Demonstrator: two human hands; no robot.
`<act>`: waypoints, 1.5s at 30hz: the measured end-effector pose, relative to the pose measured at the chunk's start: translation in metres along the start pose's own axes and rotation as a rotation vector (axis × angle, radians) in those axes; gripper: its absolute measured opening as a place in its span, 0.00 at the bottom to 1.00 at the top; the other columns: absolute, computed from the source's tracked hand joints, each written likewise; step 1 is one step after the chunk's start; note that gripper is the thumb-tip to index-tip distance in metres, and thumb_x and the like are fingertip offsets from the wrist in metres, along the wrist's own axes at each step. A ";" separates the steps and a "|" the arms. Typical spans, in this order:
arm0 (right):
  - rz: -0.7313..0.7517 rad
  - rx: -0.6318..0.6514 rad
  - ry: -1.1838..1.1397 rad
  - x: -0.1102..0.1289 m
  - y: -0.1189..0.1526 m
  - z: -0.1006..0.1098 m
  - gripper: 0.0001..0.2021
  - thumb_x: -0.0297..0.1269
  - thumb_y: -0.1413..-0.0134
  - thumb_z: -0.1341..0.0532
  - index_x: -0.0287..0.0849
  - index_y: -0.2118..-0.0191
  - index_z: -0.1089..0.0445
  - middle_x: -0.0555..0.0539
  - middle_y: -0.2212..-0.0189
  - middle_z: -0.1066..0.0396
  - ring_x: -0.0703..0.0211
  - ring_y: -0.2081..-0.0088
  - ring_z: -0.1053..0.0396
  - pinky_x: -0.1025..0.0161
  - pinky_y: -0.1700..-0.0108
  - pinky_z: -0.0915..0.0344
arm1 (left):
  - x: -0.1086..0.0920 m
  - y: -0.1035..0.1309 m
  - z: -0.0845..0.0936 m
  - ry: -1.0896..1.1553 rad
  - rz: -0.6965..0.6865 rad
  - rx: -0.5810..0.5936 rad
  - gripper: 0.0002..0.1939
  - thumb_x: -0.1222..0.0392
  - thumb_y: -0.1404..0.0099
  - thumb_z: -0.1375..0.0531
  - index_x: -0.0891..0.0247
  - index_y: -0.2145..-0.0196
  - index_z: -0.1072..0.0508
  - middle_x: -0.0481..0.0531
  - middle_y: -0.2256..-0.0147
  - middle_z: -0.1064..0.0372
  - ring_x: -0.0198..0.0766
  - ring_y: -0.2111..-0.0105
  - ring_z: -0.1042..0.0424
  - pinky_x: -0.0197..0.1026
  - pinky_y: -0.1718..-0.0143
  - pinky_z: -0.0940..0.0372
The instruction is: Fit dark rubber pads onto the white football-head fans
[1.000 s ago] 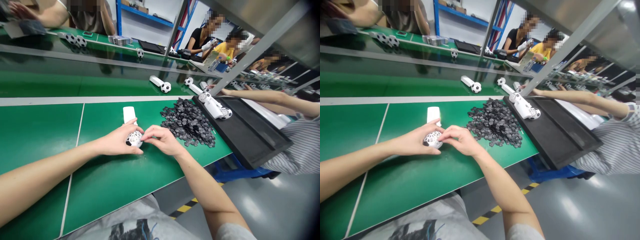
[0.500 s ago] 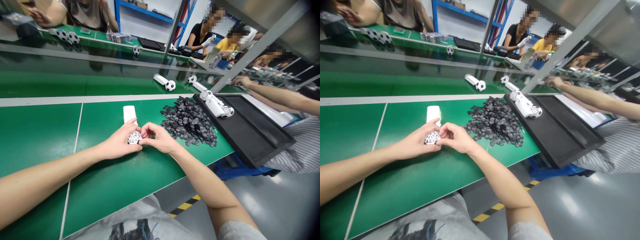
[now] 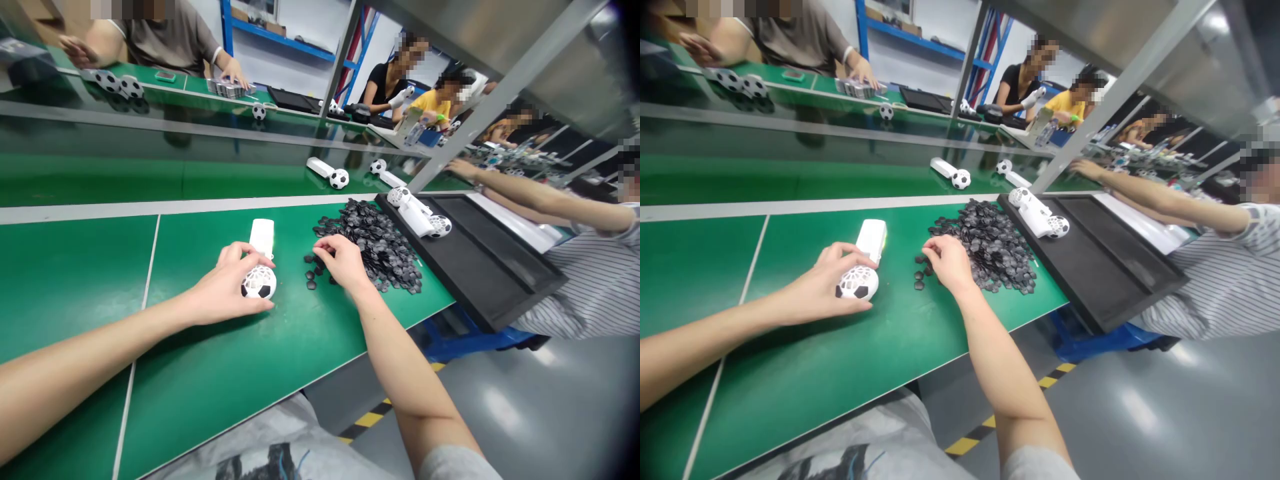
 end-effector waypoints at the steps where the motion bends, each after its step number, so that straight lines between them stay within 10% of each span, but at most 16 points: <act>1: 0.011 0.038 0.034 0.001 0.001 -0.002 0.04 0.35 0.51 0.40 0.43 0.69 0.29 0.48 0.71 0.30 0.60 0.67 0.35 0.60 0.60 0.38 | 0.000 0.001 0.001 -0.009 0.021 -0.003 0.27 0.48 0.52 0.38 0.55 0.54 0.36 0.54 0.54 0.47 0.53 0.47 0.49 0.56 0.47 0.47; 17: 0.151 0.305 0.676 0.044 0.015 -0.015 0.12 0.23 0.47 0.51 0.33 0.62 0.31 0.36 0.67 0.32 0.48 0.63 0.38 0.56 0.63 0.42 | 0.009 0.010 0.013 0.087 -0.023 0.048 0.25 0.56 0.48 0.43 0.59 0.52 0.40 0.53 0.51 0.45 0.45 0.53 0.40 0.45 0.52 0.43; 32: 0.233 0.267 -0.158 0.099 0.018 -0.019 0.08 0.31 0.44 0.47 0.42 0.62 0.32 0.45 0.65 0.31 0.59 0.62 0.34 0.62 0.59 0.39 | 0.019 0.011 0.022 0.141 -0.072 0.087 0.25 0.61 0.49 0.45 0.59 0.51 0.40 0.52 0.53 0.44 0.43 0.55 0.39 0.41 0.55 0.42; 37: 0.047 0.363 -0.529 0.097 0.015 -0.035 0.05 0.32 0.48 0.43 0.40 0.65 0.31 0.49 0.69 0.29 0.63 0.68 0.33 0.64 0.62 0.37 | 0.020 0.009 0.018 0.153 -0.035 0.005 0.22 0.57 0.49 0.42 0.61 0.55 0.37 0.52 0.55 0.42 0.44 0.57 0.38 0.42 0.57 0.42; 45: 0.007 0.401 -0.606 0.093 0.011 -0.043 0.04 0.32 0.51 0.41 0.39 0.69 0.30 0.49 0.70 0.28 0.63 0.67 0.32 0.64 0.61 0.37 | 0.017 0.007 0.013 0.165 0.016 -0.139 0.17 0.54 0.48 0.42 0.61 0.60 0.34 0.50 0.61 0.39 0.43 0.60 0.37 0.43 0.59 0.43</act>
Point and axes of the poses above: each hand's wrist, its own y-axis away from the middle knuckle, its own z-axis out of the back of the hand, x = y × z, the point moved 3 cm from there along -y, towards the middle knuckle
